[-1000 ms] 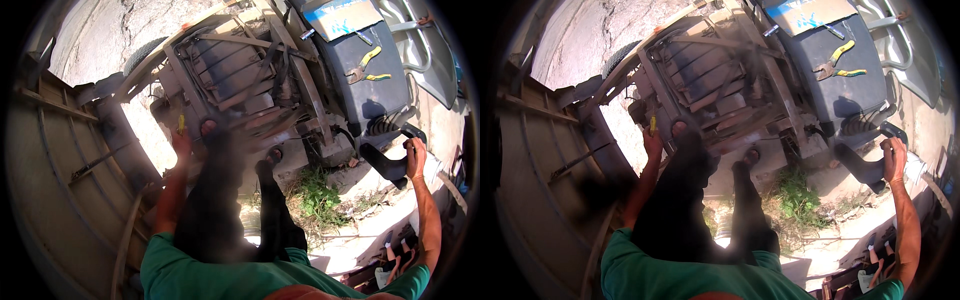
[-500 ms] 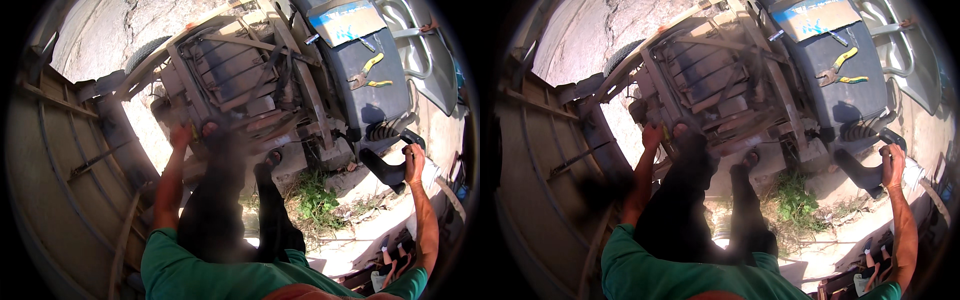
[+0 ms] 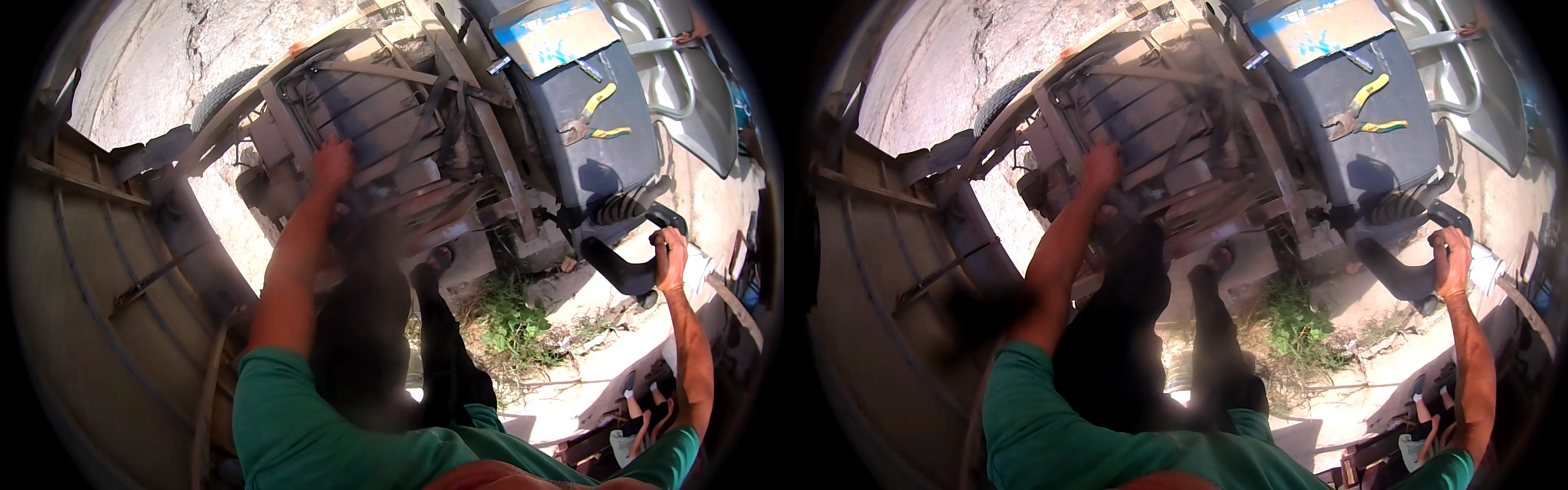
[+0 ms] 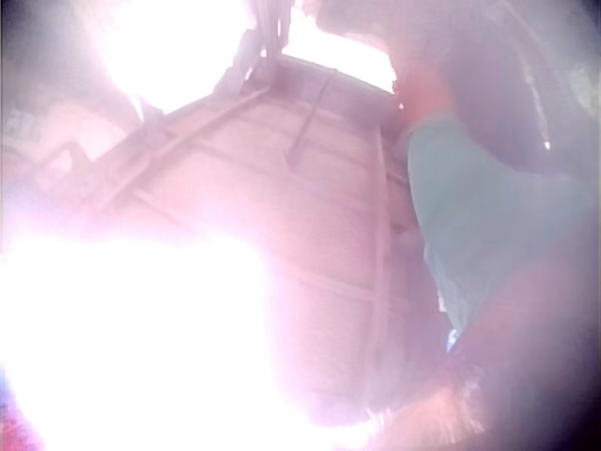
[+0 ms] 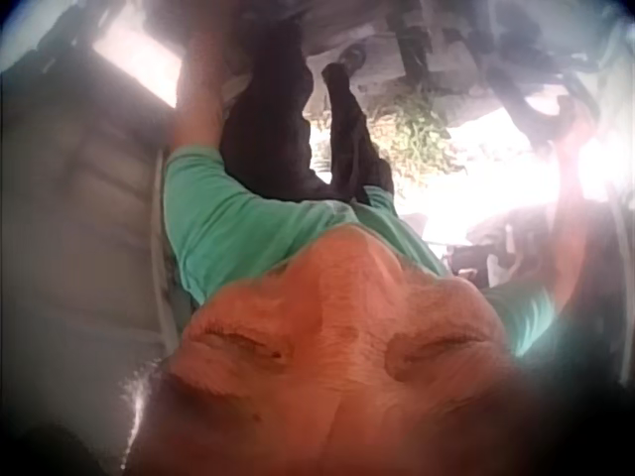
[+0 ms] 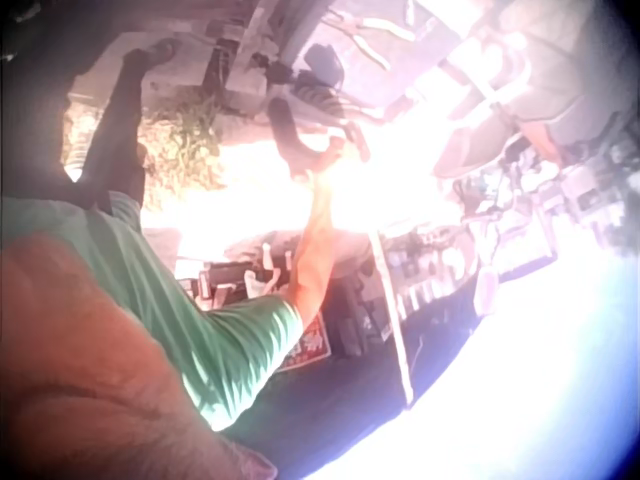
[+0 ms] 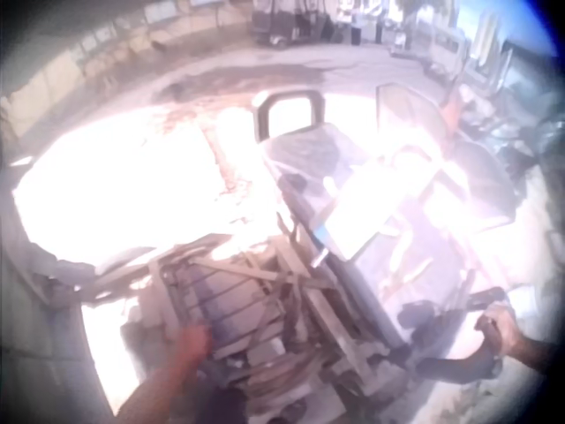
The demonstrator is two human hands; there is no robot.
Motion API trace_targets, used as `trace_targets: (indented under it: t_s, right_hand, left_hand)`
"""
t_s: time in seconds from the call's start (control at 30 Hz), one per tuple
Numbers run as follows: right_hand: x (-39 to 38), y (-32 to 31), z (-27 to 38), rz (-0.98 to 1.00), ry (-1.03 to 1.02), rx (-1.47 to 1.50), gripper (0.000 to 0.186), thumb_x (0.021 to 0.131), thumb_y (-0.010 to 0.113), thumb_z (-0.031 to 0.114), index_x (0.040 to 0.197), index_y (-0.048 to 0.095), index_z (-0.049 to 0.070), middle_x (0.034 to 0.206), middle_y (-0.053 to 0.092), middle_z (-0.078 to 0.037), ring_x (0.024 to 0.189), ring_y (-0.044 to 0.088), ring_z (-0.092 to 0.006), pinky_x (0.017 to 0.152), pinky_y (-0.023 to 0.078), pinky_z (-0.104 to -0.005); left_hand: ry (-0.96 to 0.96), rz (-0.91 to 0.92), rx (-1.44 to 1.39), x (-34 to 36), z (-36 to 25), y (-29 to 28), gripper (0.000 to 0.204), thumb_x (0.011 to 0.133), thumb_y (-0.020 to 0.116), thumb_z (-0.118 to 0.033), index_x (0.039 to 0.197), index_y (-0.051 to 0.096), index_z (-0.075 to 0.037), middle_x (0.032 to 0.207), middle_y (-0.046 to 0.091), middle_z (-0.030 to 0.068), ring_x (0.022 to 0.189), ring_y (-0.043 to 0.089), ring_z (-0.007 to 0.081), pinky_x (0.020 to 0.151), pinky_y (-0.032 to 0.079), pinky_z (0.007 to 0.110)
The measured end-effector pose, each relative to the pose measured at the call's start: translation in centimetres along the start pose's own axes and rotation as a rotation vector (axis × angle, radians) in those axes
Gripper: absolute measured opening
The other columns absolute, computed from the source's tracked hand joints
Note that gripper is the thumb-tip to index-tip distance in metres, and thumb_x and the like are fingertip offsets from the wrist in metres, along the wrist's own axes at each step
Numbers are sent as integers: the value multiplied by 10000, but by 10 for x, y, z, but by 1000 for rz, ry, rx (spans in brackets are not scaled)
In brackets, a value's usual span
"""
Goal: The person works on the internal components of a small motorized vehicle by using a screwdriver to tighten or loosen screws and using their hands to manipulate wires and parts.
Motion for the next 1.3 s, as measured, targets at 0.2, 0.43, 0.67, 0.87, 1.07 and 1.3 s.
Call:
trace_targets:
  t_s: [0.2, 0.43, 0.67, 0.87, 1.07, 1.3]
  right_hand:
    - [0, -5, 5, -24, -38, 11, 206, 937, 529, 184, 857, 635, 26, 845, 646, -126, 859, 602, -336, 848, 418, -419]
    - [2, -5, 7, -18, -63, 34, 188, 926, 534, 174, 859, 631, 26, 842, 641, -126, 845, 592, -342, 827, 409, -428]
    - [3, -5, 7, -20, -47, 56, 179, 921, 541, 170, 863, 634, 28, 842, 635, -132, 850, 589, -350, 829, 407, -434]
    - [3, -5, 7, -22, -42, 77, 179, 917, 542, 169, 864, 638, 28, 849, 638, -136, 860, 590, -355, 834, 409, -440]
    - [4, -5, 8, -24, -42, 72, 183, 907, 538, 166, 860, 641, 23, 849, 637, -141, 862, 591, -357, 836, 409, -442]
    - [3, -5, 7, -24, -27, 65, 186, 898, 543, 172, 858, 638, 17, 848, 636, -143, 868, 590, -358, 847, 408, -440]
  left_hand:
    - [54, -17, -17, 12, 5, 10, 148, 848, 623, -137, 972, 694, -96, 1050, 630, 177, 1032, 646, 415, 831, 529, 549]
    - [104, 7, -41, 12, 10, 4, 138, 849, 604, -127, 960, 674, -84, 1028, 634, 182, 1017, 654, 415, 823, 546, 543]
    - [133, 14, -16, 12, 4, 0, 148, 859, 597, -139, 985, 664, -100, 1047, 634, 172, 1001, 659, 417, 810, 550, 538]
    - [149, 36, 26, 14, 4, 5, 144, 893, 576, -143, 993, 666, -94, 1042, 638, 176, 977, 668, 418, 812, 559, 546]
    - [95, 62, -5, 17, 9, 10, 158, 931, 562, -169, 997, 668, -74, 1055, 653, 195, 974, 681, 439, 829, 561, 557]
    - [26, 68, -45, 19, 13, 13, 178, 919, 575, -192, 1003, 667, -64, 1071, 657, 205, 992, 679, 440, 837, 560, 554]
Point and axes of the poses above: each hand's wrist, its own x-axis towards the middle knuckle, its own y-axis out of the palm, z = x × y, the point moved 6 cm from there along x, towards the middle knuckle
